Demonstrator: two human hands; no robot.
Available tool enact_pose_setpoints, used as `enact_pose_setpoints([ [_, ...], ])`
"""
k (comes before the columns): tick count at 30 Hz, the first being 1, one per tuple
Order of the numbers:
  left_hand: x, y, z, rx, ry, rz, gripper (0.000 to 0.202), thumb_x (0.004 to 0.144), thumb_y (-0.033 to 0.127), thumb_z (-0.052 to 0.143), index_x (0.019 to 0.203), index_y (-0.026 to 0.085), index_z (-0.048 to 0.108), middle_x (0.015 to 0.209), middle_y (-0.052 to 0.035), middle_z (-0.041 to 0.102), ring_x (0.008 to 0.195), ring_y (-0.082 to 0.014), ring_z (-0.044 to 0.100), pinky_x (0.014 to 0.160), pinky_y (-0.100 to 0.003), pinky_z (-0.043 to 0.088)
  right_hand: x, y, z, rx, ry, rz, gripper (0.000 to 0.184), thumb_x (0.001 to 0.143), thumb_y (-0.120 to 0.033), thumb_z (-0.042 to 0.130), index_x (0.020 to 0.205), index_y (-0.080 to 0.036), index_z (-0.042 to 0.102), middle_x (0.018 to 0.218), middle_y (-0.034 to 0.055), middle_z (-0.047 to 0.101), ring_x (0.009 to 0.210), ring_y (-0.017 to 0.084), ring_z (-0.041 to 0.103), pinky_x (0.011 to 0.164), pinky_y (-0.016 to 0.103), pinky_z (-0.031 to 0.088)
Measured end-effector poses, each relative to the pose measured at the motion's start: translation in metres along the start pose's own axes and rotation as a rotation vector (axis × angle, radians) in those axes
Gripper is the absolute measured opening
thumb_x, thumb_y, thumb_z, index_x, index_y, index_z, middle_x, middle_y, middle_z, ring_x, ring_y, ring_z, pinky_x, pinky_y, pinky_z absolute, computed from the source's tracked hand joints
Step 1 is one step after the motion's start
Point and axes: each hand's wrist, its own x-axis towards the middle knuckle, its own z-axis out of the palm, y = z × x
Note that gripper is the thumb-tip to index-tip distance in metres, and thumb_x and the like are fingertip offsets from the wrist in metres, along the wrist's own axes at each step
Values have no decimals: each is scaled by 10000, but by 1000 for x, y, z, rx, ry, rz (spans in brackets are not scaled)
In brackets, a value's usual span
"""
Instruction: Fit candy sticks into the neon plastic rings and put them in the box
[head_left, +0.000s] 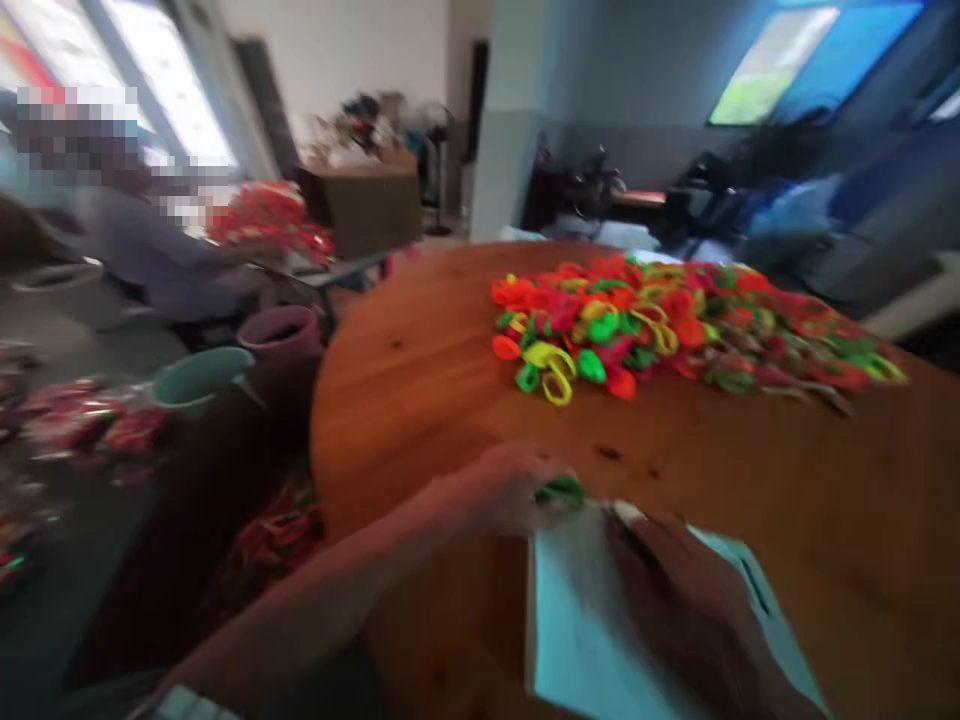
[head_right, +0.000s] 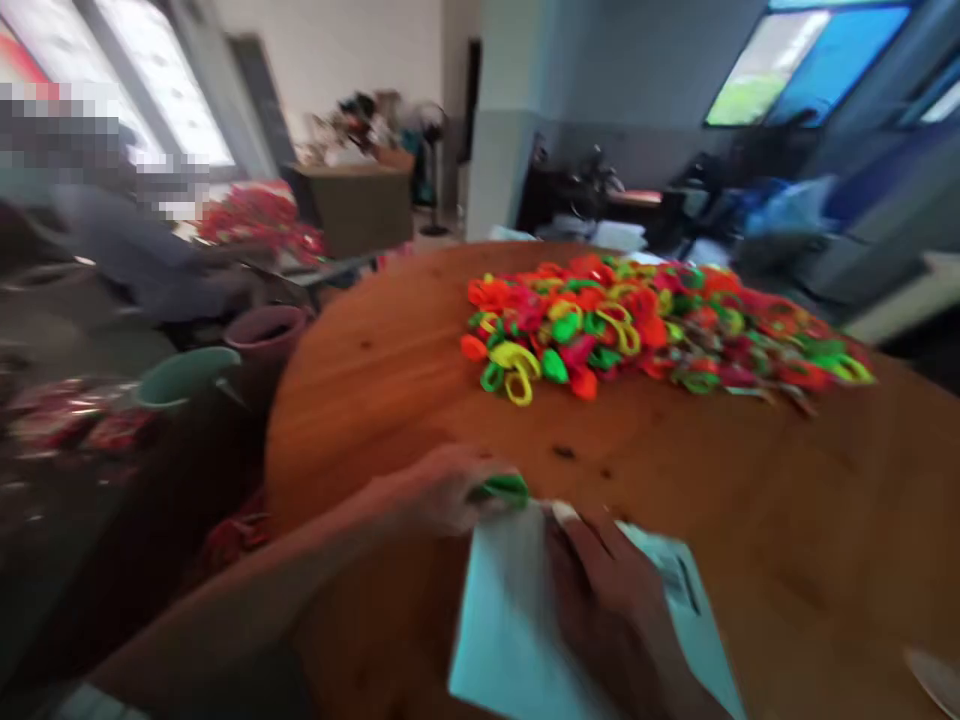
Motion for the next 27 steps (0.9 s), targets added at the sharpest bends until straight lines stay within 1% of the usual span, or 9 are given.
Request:
enact_pose_setpoints([
  [1,3,2,4,1,-21,22,76,907,250,570,933,208,629,937,-57,679,937,-206,617,830,-303,474,-10,-2,-12,-23,-51,35,257,973,-353,508,993,-165,681,893,72,672,767,175,643,675,299,560],
  [3,7,1,4,18,-49,34,112,912,225,550,991,191,623,980,-62,672,977,-210,607,863,-303,454,-17,-5,-23,-16,-126,77,167,953,-248,517,977,-169,662,900,95,671,790,200,652,689,318,551],
  [5,6,-1,-1,10,-64,31,134,918,224,547,1019,179,623,982,-65,666,982,-210,599,863,-297,447,-15,-6,-23,15,-151,93,110,938,-197,528,962,-169,632,922,104,658,811,208,646,704,328,541],
  [7,5,-2,-5,9,-59,25,150,922,224,547,1037,171,626,985,-71,659,983,-211,593,860,-297,444,-10,-7,-19,36,-157,81,85,934,-176,532,964,-167,611,941,108,644,822,205,633,709,325,532],
  [13,5,-2,-3,11,-79,28,157,946,255,528,1036,175,628,959,-66,657,971,-206,596,863,-296,448,-8,-9,-16,28,-162,-9,141,928,-134,532,1054,-152,593,994,110,620,847,193,599,732,317,515],
  [17,6,-2,-3,-11,-73,30,172,951,260,524,1052,177,636,955,-68,660,969,-205,598,864,-302,454,-11,-9,-15,-7,-179,6,169,934,-150,532,1091,-161,595,1016,99,622,863,194,599,736,319,509],
  [21,4,-1,-3,-20,-64,37,186,955,260,519,1080,182,633,963,-67,662,977,-203,594,876,-309,454,-11,-7,-9,-31,-197,12,146,934,-160,531,1059,-161,607,987,95,617,825,199,591,705,332,500],
  [24,3,-2,-3,-10,-68,35,191,954,269,523,1083,179,630,954,-68,659,960,-204,593,861,-309,453,-11,-6,-8,-79,-215,-39,180,918,-129,525,1078,-152,604,1021,110,616,846,211,589,708,339,503],
  [27,4,-6,-3,-17,-62,44,193,950,275,532,1076,167,632,960,-77,656,963,-210,597,863,-314,453,-14,-5,-15,-129,-241,-98,223,880,-71,500,1067,-139,599,1050,136,612,876,232,586,721,353,513],
])
